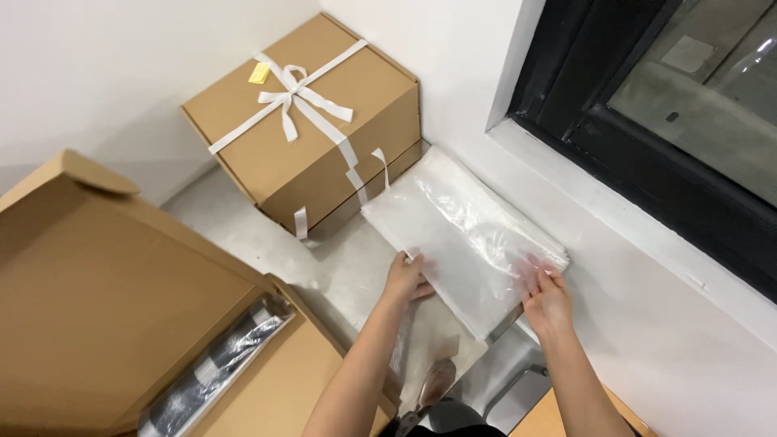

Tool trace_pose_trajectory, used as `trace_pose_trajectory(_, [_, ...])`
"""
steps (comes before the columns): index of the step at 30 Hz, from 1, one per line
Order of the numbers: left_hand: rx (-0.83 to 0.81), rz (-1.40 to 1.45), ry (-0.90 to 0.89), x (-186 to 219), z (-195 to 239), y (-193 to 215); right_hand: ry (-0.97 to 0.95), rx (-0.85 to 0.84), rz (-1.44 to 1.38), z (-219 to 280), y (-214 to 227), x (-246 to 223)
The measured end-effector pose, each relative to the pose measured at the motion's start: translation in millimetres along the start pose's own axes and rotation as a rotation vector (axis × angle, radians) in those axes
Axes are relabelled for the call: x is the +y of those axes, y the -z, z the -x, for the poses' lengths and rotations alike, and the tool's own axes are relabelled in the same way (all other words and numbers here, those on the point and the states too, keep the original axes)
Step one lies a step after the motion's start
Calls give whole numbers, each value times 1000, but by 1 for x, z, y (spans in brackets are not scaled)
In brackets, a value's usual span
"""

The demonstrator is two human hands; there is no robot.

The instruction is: The person unpacks a folded plaid garment from a plastic bag inside a cardboard box. They unfold the garment, place it on a green hanger, and hang it on a clothing rack. The person then folds the empty plastic bag and places it on a nearby surface before closing the cardboard box.

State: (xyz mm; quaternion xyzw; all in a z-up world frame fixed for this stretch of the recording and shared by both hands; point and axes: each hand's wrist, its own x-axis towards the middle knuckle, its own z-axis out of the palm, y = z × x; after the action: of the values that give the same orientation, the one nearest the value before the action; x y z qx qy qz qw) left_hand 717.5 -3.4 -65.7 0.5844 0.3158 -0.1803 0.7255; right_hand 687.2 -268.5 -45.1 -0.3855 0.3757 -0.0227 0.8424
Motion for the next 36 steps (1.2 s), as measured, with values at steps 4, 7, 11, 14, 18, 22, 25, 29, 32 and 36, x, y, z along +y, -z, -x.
trace_pose_trajectory(4, [38,-65,0,-5,-16,0,24,15,76,11,-12,-14])
trace_pose_trajectory(7, [33,-83,2,6,-10,0,227,14,220,4,-10,-8])
trace_pose_trajectory(11, [64,-14,-1,-1,-6,0,923,113,791,4,-5,10])
trace_pose_trajectory(14, [82,-15,-24,-10,-10,2,1151,-9,1042,31,-37,31])
trace_pose_trajectory(18, [231,-168,-151,-3,-10,-1,875,-124,1443,34,-58,61])
trace_pose_trajectory(22, [528,-567,-606,39,45,-28,814,-55,1666,14,-51,82])
trace_pose_trajectory(25, [337,-762,-1161,36,25,-53,795,-21,1715,7,-51,87])
trace_pose_trajectory(29, [-157,-1179,-1312,-5,-36,-95,717,-23,1752,3,-50,84])
trace_pose_trajectory(32, [-278,-1344,-1205,-18,-70,-108,790,9,1720,-1,-48,72])
trace_pose_trajectory(36, [-204,-1319,-1335,-16,-89,-107,922,143,1590,-32,-39,85])
